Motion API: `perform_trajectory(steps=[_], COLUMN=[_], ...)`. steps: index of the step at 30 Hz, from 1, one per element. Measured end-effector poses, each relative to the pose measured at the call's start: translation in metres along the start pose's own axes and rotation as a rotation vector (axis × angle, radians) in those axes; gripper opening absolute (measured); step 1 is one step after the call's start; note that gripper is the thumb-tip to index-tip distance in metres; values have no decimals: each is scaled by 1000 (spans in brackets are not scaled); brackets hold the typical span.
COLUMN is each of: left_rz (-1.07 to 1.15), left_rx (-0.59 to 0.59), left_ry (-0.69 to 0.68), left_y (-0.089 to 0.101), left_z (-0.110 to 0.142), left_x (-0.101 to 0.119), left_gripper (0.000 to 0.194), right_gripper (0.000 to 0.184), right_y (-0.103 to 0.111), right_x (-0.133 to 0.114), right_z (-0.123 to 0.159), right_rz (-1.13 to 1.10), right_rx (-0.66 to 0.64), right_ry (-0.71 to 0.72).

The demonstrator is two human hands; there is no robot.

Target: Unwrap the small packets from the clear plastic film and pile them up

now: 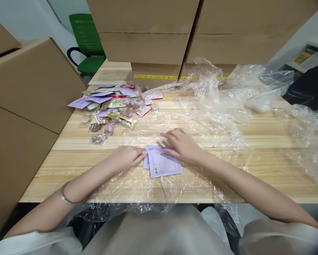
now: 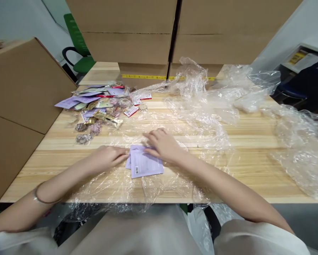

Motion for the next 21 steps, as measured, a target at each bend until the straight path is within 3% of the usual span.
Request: perform_trajectory(steps=[2, 4, 5, 7, 9, 12, 16, 19, 21], left_rz=[-24, -109, -145, -223, -312, -342, -328, -462, -562], left_rx=[93, 308, 341, 312, 267, 206, 223, 363, 497], left_ry=[-35, 20, 17, 1, -45, -137, -295, -479, -528], left_y=[20, 42, 48, 51, 46, 33, 23, 18, 14], left_z=[11, 24, 31, 43, 51, 53, 41, 43, 50], left_x=[-30, -72, -93, -130, -153, -159, -137, -121, -116], left_gripper=[31, 32, 33, 40, 50, 51, 40, 45, 49], right_gripper=[46, 40, 41, 45, 48, 46, 55, 53, 53], right_y=[27, 47, 54, 59, 53, 40, 29, 32, 38], right_x=[15, 27, 31, 33, 29, 22, 22, 19, 7], right_z=[26, 62, 81, 116, 142, 158, 156, 153, 149], right_rz=[-13, -48, -7, 103, 178, 235, 261, 301, 275], right_rx=[42, -10, -34, -89, -141, -189, -207, -160, -131], right_ry=[-84, -151, -184, -202, -195, -141, -9, -11, -59])
Point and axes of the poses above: each hand's wrist, its own z-axis away from the middle knuckle, its own y-axis out of the back of the hand, x = y × z, the point moved 4 cm from there along -z, towards the middle knuckle, and after that the axes turned 14 degrees about y, right-handed, at the moved point
